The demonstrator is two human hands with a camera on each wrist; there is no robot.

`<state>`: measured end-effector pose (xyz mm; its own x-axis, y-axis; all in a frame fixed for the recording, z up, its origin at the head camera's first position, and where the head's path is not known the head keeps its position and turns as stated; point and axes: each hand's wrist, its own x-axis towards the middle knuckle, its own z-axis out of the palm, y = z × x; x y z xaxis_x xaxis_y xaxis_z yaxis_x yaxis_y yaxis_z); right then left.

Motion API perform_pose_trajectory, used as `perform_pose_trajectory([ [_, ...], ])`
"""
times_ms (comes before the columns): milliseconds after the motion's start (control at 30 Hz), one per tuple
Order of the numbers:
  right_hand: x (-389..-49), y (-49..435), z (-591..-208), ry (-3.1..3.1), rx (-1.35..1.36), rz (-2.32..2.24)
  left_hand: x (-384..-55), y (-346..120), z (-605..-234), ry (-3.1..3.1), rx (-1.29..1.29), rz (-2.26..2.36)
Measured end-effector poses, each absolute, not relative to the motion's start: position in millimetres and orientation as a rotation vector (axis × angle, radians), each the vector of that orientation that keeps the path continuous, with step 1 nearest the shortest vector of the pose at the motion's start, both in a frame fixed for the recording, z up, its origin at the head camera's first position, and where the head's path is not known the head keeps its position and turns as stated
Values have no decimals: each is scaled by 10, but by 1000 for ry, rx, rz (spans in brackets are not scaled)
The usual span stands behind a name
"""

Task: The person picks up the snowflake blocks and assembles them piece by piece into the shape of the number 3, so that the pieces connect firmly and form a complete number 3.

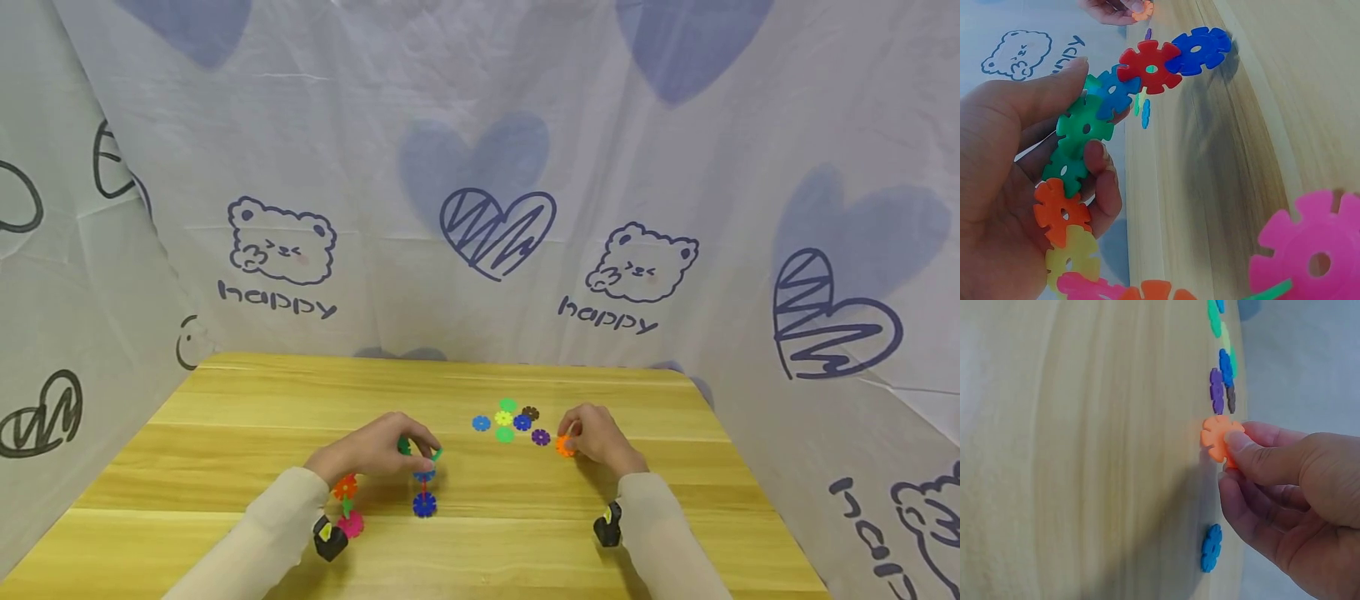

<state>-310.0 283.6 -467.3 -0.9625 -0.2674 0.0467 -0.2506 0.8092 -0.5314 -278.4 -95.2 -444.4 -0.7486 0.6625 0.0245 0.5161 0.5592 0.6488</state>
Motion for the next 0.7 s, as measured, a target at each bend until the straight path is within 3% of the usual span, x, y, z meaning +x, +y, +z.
perform_pose_trajectory([
  [700, -3095, 2485, -4422, 2895, -610, -965, -2785, -966, -4393, 2573, 975, 940],
])
